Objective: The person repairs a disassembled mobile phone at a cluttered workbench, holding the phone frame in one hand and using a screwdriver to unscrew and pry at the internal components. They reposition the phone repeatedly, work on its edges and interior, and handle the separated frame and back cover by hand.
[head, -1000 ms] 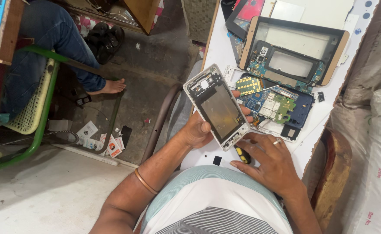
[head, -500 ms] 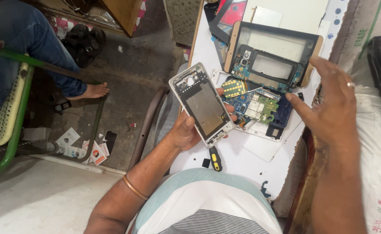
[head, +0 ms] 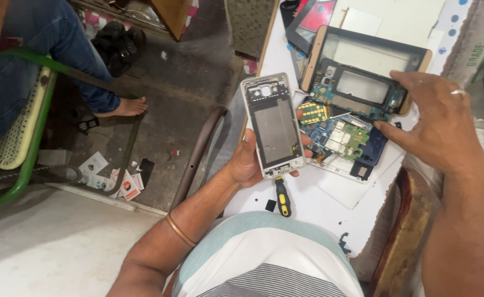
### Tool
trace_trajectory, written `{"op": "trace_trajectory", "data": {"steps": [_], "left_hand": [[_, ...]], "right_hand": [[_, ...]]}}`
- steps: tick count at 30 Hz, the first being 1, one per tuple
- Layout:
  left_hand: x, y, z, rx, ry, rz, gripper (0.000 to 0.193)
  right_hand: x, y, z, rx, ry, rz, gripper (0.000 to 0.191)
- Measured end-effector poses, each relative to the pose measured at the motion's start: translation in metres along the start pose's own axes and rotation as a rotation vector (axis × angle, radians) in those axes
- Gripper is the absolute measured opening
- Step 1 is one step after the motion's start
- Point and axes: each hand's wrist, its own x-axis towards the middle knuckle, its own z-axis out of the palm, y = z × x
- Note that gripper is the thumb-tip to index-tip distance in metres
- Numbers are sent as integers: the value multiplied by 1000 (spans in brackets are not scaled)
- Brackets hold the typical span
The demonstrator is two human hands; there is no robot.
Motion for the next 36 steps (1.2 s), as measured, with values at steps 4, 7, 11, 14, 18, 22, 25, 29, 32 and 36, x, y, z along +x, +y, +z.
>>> {"op": "trace_trajectory", "data": {"steps": [4,7,11,14,18,22,25,29,32,36], "left_hand": [[-1,-1,-1,-13,-5,-11,125],[0,-2,-1,-15,-10,-14,124],[-1,-3,2,62,19,-27,122],[1,-5,5,86,31,-26,119],[6,-5,9,85,62,-9,116],[8,-4,12,113,71,7,112],[8,-4,14,139,70,0,109],[11,-8,18,193,73,13,105],[12,-11,19,219,88,9,102],[11,-14,21,213,112,20,99]], "right_hand": [[8,3,1,-68,-25,7,92],[11,5,0,4,-64,107,95],[8,10,-1,77,-6,109,81],[4,17,3,278,-93,319,64],[-3,23,11,630,-102,412,27],[-19,13,12,965,112,350,24],[-39,-12,15,932,339,315,30],[-65,-54,26,661,584,176,30],[-78,-80,29,265,608,124,25],[-79,-104,31,-66,618,-78,19]]}}
